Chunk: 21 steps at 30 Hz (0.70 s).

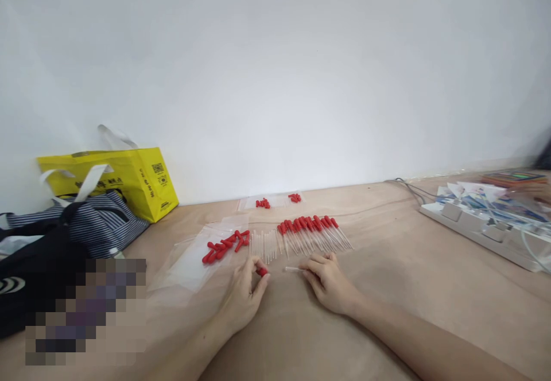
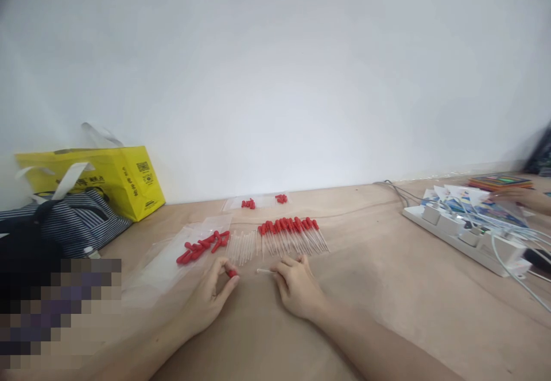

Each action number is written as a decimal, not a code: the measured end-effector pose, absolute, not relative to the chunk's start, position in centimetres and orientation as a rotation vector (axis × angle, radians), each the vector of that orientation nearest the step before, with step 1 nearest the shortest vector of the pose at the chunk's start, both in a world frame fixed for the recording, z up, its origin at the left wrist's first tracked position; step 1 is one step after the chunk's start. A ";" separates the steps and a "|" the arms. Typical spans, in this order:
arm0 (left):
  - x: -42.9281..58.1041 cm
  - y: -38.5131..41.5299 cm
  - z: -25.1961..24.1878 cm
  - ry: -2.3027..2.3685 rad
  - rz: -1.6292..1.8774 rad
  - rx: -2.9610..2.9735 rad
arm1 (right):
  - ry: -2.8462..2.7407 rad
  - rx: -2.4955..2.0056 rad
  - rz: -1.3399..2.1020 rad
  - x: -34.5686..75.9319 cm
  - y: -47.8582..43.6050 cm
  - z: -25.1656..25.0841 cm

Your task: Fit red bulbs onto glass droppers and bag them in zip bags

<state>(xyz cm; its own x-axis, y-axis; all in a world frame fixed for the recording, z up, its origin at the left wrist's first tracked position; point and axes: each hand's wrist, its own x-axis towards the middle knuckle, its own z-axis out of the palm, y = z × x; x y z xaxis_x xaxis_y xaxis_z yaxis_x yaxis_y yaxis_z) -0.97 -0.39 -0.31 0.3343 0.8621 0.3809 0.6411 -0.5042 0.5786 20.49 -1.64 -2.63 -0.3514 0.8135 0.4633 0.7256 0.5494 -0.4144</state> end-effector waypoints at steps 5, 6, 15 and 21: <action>-1.1 0.3 -0.8 1.104 0.979 2.039 | -2.150 -1.215 0.175 20.4 -1.8 -2.5; -1.1 0.3 -0.9 1.062 0.982 2.004 | -2.151 -1.212 0.172 20.4 -1.8 -2.4; -0.4 -0.2 -0.5 1.051 1.021 1.722 | -2.117 -1.153 0.187 19.6 -2.6 -2.1; -0.5 -0.2 -0.8 1.010 0.999 1.664 | -2.013 -1.207 0.204 19.3 -2.8 -2.0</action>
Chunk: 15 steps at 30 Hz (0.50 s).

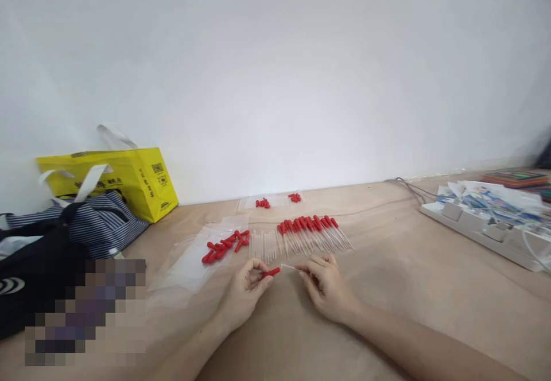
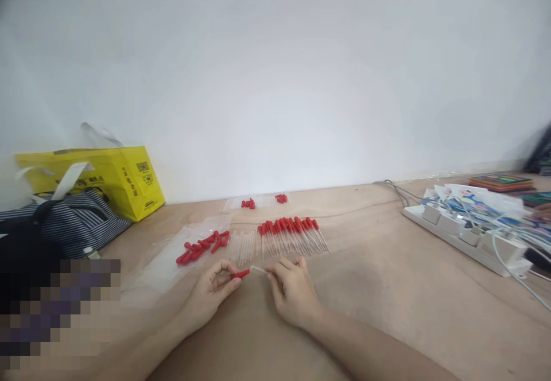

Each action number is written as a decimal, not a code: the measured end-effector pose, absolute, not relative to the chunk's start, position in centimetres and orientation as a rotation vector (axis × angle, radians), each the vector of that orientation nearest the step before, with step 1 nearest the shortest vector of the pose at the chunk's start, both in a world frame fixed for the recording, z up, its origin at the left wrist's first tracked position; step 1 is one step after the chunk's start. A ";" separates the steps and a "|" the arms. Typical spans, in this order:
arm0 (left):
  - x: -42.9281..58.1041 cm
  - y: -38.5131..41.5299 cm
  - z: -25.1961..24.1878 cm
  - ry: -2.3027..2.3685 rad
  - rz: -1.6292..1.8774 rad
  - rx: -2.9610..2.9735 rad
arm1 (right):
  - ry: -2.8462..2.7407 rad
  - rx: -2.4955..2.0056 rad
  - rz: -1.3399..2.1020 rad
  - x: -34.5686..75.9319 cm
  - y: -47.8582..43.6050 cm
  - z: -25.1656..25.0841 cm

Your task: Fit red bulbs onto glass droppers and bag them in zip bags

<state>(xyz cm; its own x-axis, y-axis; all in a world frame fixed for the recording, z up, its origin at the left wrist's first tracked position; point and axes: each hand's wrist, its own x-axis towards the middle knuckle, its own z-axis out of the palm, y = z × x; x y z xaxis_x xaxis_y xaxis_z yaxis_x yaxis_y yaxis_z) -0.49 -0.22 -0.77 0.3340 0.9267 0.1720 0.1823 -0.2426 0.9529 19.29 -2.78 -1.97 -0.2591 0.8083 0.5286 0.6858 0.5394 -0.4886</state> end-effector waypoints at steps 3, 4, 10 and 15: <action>-0.5 -0.2 -0.9 1.004 0.977 1.633 | -2.054 -1.179 0.229 19.1 -2.9 -2.0; -0.4 -0.2 -0.9 1.013 0.977 1.632 | -2.065 -1.168 0.237 19.0 -3.0 -2.0; -0.4 -0.1 -1.0 1.093 1.003 1.762 | -2.110 -1.125 0.276 18.6 -3.3 -2.1; -0.3 -0.4 -1.0 1.138 1.062 1.859 | -2.168 -1.097 0.287 18.6 -3.4 -1.8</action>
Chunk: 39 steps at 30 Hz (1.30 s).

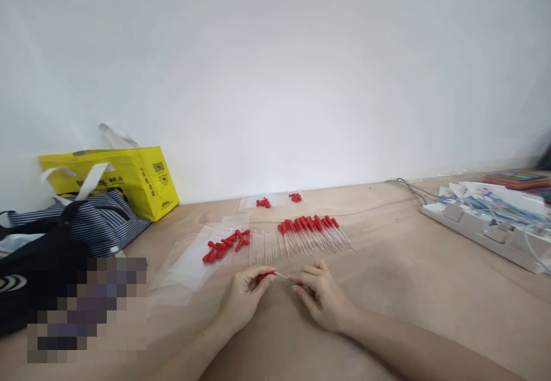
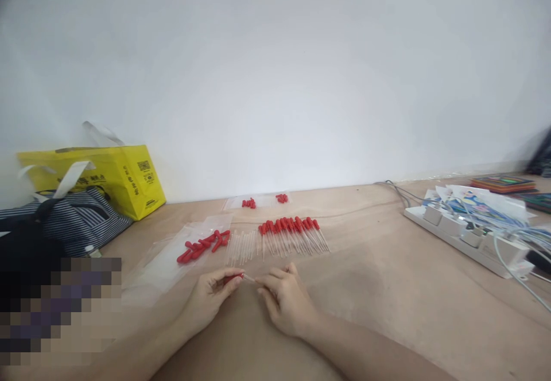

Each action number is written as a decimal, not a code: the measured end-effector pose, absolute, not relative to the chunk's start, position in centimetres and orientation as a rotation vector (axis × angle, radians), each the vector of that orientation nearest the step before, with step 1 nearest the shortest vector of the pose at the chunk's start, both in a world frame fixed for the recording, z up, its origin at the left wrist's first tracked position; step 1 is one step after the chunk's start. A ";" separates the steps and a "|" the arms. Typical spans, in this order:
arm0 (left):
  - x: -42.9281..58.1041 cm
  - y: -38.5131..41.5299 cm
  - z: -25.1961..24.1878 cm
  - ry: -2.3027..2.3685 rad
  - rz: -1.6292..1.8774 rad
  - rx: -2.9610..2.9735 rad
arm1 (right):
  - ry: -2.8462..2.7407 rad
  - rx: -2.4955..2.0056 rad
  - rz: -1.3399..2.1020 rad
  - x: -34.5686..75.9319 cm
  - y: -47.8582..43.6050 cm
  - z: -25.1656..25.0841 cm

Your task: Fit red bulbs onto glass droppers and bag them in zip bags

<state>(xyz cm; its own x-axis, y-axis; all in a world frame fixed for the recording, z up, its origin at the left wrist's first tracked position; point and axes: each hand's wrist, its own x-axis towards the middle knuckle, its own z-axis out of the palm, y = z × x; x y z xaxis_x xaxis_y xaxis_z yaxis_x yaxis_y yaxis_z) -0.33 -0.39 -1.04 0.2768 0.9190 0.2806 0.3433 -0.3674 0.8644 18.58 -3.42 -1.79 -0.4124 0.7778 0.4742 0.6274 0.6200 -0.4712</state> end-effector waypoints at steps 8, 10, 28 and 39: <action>-0.5 -1.0 -1.4 1.192 0.982 2.021 | -2.292 -1.068 0.023 19.6 -2.7 -1.3; -0.4 -1.2 -1.2 1.191 0.965 2.051 | -2.300 -1.043 -0.032 19.7 -2.5 -1.3; -0.2 -2.1 -0.9 1.085 0.964 2.430 | -2.276 -1.048 0.058 18.4 -3.0 -0.9; -0.2 -1.6 -0.9 0.980 1.042 2.516 | -2.222 -1.185 0.443 17.9 -2.8 -1.2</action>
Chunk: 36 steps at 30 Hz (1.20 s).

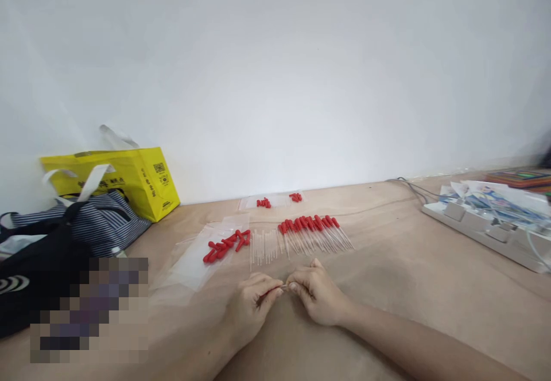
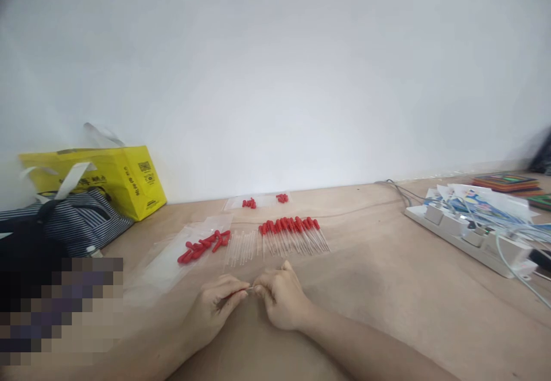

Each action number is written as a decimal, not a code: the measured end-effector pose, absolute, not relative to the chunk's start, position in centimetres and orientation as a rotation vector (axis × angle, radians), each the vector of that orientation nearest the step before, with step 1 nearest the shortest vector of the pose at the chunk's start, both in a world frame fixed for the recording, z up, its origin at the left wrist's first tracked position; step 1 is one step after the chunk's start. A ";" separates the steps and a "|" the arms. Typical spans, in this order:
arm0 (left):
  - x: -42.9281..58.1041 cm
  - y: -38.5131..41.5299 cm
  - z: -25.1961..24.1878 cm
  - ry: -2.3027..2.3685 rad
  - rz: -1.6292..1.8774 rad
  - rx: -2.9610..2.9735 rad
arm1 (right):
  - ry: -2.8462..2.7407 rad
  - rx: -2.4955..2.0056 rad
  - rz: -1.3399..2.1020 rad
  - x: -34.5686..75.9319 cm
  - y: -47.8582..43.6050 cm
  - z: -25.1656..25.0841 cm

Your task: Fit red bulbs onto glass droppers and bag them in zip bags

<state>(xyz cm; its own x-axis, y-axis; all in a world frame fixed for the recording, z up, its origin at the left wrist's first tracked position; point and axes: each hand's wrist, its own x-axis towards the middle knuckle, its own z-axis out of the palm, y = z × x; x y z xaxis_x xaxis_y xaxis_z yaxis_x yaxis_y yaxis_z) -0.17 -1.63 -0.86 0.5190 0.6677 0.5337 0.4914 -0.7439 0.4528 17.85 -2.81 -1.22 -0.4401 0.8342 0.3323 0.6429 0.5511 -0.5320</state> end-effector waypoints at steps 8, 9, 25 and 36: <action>-0.4 -1.1 -1.0 1.030 1.010 2.280 | -2.235 -1.128 0.588 17.9 -2.4 -0.7; -0.4 -1.0 -0.9 1.072 1.006 2.212 | -2.262 -1.114 0.525 18.1 -2.4 -0.4; -3.9 2.0 0.3 2.032 1.026 2.403 | -1.743 -1.803 0.054 18.7 2.4 -0.8; -5.5 3.9 -0.1 2.372 0.779 2.374 | -1.708 -1.923 -0.122 17.3 5.5 -1.3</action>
<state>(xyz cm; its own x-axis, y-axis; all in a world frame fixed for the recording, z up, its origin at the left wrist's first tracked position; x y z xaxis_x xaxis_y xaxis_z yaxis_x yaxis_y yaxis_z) -5.52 3.87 -0.07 -0.0262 0.8595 0.5105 0.9948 -0.0280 0.0982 17.34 5.53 -1.34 0.1851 0.8880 0.4210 0.9386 -0.0329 -0.3433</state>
